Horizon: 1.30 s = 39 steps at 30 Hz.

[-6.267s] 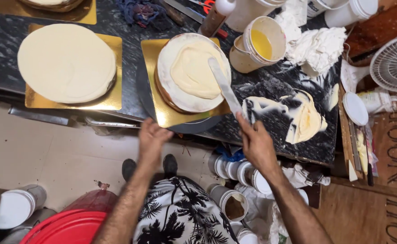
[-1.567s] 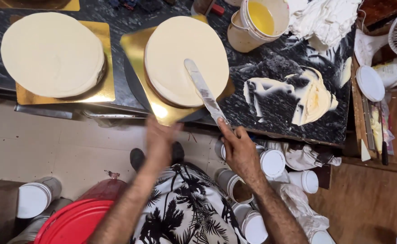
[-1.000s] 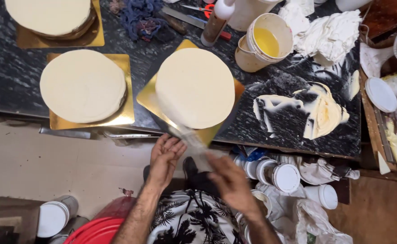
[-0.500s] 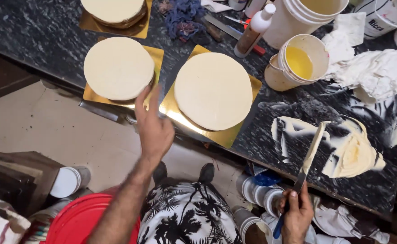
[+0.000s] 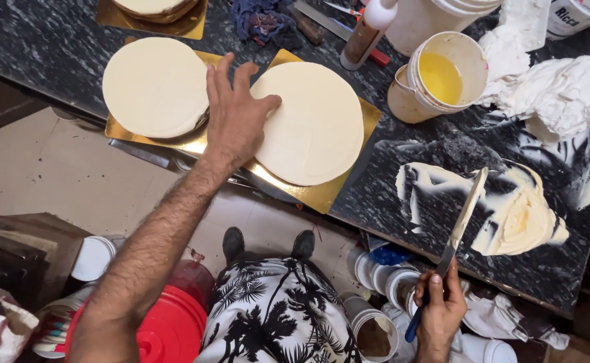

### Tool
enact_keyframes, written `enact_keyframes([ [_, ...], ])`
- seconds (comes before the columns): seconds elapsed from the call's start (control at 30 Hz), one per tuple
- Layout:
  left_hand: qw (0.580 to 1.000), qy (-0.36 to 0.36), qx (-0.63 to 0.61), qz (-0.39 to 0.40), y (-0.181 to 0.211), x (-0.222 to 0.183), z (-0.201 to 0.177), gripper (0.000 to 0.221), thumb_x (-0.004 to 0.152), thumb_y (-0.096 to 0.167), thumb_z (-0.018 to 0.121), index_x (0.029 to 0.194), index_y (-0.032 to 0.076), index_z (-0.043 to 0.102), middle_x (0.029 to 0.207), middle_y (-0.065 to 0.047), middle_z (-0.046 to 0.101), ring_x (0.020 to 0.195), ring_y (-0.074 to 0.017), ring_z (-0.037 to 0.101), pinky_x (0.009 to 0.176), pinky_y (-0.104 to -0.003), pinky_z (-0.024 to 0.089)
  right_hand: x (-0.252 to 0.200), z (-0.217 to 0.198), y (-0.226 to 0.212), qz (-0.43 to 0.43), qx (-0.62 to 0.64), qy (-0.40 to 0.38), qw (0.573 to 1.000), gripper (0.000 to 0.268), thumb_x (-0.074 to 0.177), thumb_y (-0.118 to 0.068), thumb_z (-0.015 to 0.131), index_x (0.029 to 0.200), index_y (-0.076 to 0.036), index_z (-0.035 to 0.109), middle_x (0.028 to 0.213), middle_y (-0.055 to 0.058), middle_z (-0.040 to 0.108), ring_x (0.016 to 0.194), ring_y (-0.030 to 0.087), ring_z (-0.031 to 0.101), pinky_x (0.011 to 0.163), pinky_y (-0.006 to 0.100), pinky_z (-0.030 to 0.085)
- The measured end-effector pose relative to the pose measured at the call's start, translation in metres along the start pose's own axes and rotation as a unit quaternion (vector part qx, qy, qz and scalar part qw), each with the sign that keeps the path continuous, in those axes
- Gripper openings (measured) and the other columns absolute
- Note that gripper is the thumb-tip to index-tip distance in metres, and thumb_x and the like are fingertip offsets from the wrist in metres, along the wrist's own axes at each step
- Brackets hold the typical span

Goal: The person uses a spatula to spread and smooth cream over several round cakes on a workspace, repeatedly picking up more cream from the table and applying it to the tops and sides of the cakes.

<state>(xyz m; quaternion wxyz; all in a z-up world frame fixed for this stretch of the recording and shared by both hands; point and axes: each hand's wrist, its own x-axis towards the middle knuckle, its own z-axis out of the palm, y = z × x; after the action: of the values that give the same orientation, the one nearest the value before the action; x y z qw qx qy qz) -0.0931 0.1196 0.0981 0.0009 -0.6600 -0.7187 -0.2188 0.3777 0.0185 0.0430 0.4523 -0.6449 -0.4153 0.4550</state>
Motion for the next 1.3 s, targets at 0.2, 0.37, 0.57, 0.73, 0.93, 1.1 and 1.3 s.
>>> enact_keyframes([
  [0.2, 1.000, 0.024, -0.010, 0.011, -0.006, 0.005, 0.011, 0.029, 0.087, -0.003, 0.070, 0.103, 0.018, 0.082, 0.143, -0.025, 0.044, 0.146, -0.0498, 0.021, 0.121, -0.071, 0.005, 0.000, -0.004, 0.003, 0.008, 0.006, 0.000, 1.000, 0.057, 0.105, -0.003, 0.050, 0.161, -0.008, 0.044, 0.090, 0.009, 0.061, 0.065, 0.012, 0.052, 0.053, 0.025, 0.042],
  [0.37, 0.996, 0.083, -0.002, 0.038, 0.002, 0.008, -0.007, 0.028, 0.082, -0.010, 0.067, 0.092, 0.013, 0.079, 0.129, -0.020, 0.049, 0.137, -0.0451, 0.035, 0.119, -0.073, 0.020, 0.000, -0.007, 0.005, 0.004, 0.007, 0.003, 1.000, 0.058, 0.105, -0.002, 0.050, 0.161, -0.007, 0.042, 0.091, 0.009, 0.061, 0.064, 0.012, 0.051, 0.052, 0.025, 0.041],
  [0.57, 0.972, 0.060, -0.223, -0.053, 0.025, -0.073, -0.067, 0.025, 0.076, -0.014, 0.057, 0.094, 0.003, 0.059, 0.114, -0.017, 0.046, 0.114, -0.0358, 0.047, 0.088, -0.048, 0.045, -0.007, -0.011, 0.003, 0.002, 0.014, 0.014, 1.000, 0.058, 0.105, -0.002, 0.049, 0.162, -0.005, 0.042, 0.091, 0.009, 0.060, 0.064, 0.012, 0.052, 0.050, 0.024, 0.040],
  [0.73, 0.959, 0.017, -0.266, -0.100, 0.027, -0.100, -0.061, 0.044, 0.073, -0.013, 0.057, 0.114, 0.002, 0.063, 0.121, -0.021, 0.047, 0.116, -0.0371, 0.049, 0.093, -0.045, 0.047, -0.005, 0.004, -0.009, -0.007, 0.008, -0.002, 1.000, 0.058, 0.103, -0.001, 0.049, 0.161, -0.003, 0.041, 0.092, 0.010, 0.063, 0.066, 0.012, 0.054, 0.055, 0.024, 0.045],
  [0.93, 0.996, 0.082, -0.047, 0.000, 0.014, -0.032, -0.028, 0.061, 0.076, -0.014, 0.064, 0.127, 0.015, 0.076, 0.142, -0.021, 0.044, 0.132, -0.0444, 0.036, 0.111, -0.055, 0.037, 0.009, 0.024, -0.035, -0.032, 0.017, -0.077, 0.996, 0.057, 0.104, -0.002, 0.049, 0.160, -0.004, 0.041, 0.090, 0.008, 0.062, 0.065, 0.011, 0.053, 0.050, 0.024, 0.041],
  [1.1, 0.997, 0.064, 0.028, 0.027, 0.006, -0.013, -0.011, 0.049, 0.082, -0.007, 0.070, 0.122, 0.020, 0.080, 0.146, -0.019, 0.042, 0.137, -0.0414, 0.032, 0.115, -0.057, 0.031, 0.005, 0.019, -0.032, -0.044, 0.003, -0.074, 0.996, 0.056, 0.104, -0.001, 0.050, 0.160, -0.004, 0.042, 0.093, 0.008, 0.062, 0.065, 0.011, 0.054, 0.051, 0.024, 0.042],
  [1.3, 0.998, 0.045, 0.026, 0.025, -0.002, -0.011, -0.003, 0.031, 0.089, 0.003, 0.073, 0.113, 0.020, 0.083, 0.146, -0.017, 0.044, 0.137, -0.0407, 0.032, 0.116, -0.057, 0.027, 0.001, 0.006, -0.015, -0.022, 0.011, -0.052, 0.998, 0.056, 0.104, -0.001, 0.050, 0.160, -0.005, 0.043, 0.093, 0.009, 0.062, 0.063, 0.012, 0.053, 0.049, 0.024, 0.041],
])
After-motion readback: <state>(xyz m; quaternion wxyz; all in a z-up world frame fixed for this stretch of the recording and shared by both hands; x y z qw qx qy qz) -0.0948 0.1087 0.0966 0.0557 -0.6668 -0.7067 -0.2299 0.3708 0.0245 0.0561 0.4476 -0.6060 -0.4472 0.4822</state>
